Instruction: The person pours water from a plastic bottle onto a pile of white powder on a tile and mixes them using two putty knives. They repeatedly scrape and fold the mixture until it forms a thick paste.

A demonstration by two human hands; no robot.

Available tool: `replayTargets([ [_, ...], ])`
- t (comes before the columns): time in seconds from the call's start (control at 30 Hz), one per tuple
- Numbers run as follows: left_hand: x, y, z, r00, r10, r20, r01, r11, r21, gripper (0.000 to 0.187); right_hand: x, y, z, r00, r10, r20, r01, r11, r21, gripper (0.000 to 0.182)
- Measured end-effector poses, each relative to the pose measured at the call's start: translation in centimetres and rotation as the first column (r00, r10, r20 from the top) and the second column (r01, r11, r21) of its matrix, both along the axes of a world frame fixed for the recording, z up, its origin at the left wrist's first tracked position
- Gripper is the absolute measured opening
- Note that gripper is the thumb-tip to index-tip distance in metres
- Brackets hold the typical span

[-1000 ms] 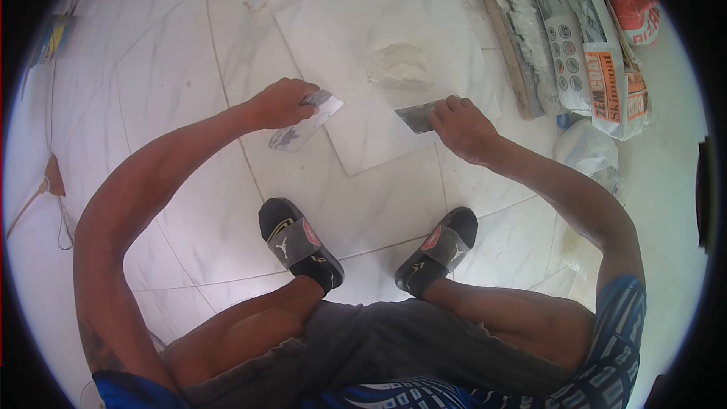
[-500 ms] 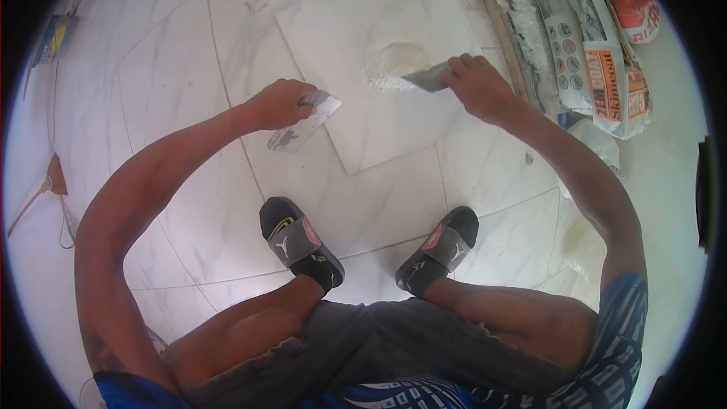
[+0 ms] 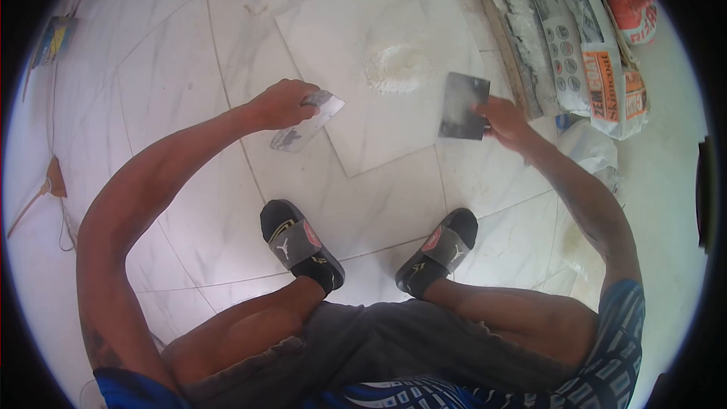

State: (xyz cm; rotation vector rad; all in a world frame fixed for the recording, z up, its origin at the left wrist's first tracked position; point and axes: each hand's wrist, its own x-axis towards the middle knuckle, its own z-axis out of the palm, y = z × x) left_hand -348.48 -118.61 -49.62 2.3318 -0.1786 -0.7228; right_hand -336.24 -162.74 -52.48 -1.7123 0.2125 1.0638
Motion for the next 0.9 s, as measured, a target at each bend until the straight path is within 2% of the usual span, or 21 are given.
replayTargets([
  [0.1,0.1,0.0,0.1,1.0,0.004,-0.026,-0.003,1.0,0.019,0.025,-2.0,-0.5,-1.0,0.974,-0.155,-0.163,0.163,0.986,0.039,0.027],
  [0.2,0.2,0.0,0.6,0.999,-0.001,-0.049,0.003,0.999,0.043,0.026,-2.0,-2.8,-6.3,0.986,0.133,0.099,-0.141,0.987,0.078,0.039],
  [0.27,0.3,-0.2,1.1,0.992,0.013,-0.129,-0.009,0.999,0.038,0.029,-1.2,-4.3,-11.1,0.871,0.328,0.365,-0.364,0.931,0.031,0.048],
  [0.33,0.4,-0.4,1.2,0.993,-0.002,-0.115,0.007,0.999,0.043,0.028,-0.3,-3.9,-11.8,0.786,0.403,0.469,-0.452,0.892,-0.009,0.044],
  [0.37,0.4,-0.4,1.3,0.994,-0.009,-0.109,0.014,0.999,0.047,0.028,-0.1,-2.5,-11.1,0.811,0.388,0.437,-0.434,0.901,0.007,0.037],
  [0.43,0.4,-0.6,1.7,0.994,-0.005,-0.112,0.011,0.999,0.048,0.027,0.4,-0.9,-10.4,0.809,0.371,0.456,-0.432,0.901,0.033,0.035],
  [0.47,0.4,-0.5,1.8,0.994,-0.004,-0.113,0.009,0.999,0.048,0.027,0.8,-0.3,-10.3,0.78,0.368,0.507,-0.449,0.893,0.042,0.041],
  [0.53,0.4,-0.3,1.4,0.994,-0.012,-0.106,0.017,0.999,0.046,0.026,0.5,2.0,-7.7,0.891,0.23,0.39,-0.283,0.956,0.083,0.041],
  [0.57,0.4,-0.2,1.3,0.995,-0.017,-0.102,0.022,0.999,0.046,0.026,-0.5,4.7,-3.4,0.975,0.069,0.21,-0.087,0.993,0.077,0.036],
  [0.6,0.4,-0.2,1.4,0.992,-0.007,-0.126,0.013,0.999,0.049,0.026,-0.9,6.5,-0.4,0.994,-0.109,0.027,0.108,0.994,0.033,0.031],
  [0.7,0.6,-0.5,1.8,0.987,0.005,-0.163,0.006,0.998,0.064,0.027,0.1,7.3,1.3,0.985,0.106,0.138,-0.09,0.989,-0.113,0.027],
  [0.8,0.6,-0.8,2.0,0.99,-0.007,-0.14,0.017,0.998,0.066,0.027,1.8,8.4,2.9,0.897,0.348,0.271,-0.261,0.914,-0.31,0.026],
  [0.87,0.5,-0.9,1.9,0.989,0.002,-0.148,0.004,0.999,0.041,0.027,3.2,9.5,5.2,0.739,0.56,0.374,-0.325,0.783,-0.53,0.027],
  [0.9,0.4,-0.6,1.0,0.997,-0.025,-0.068,0.027,0.999,0.022,0.026,3.8,10.0,5.8,0.639,0.659,0.396,-0.329,0.7,-0.634,0.028],
])
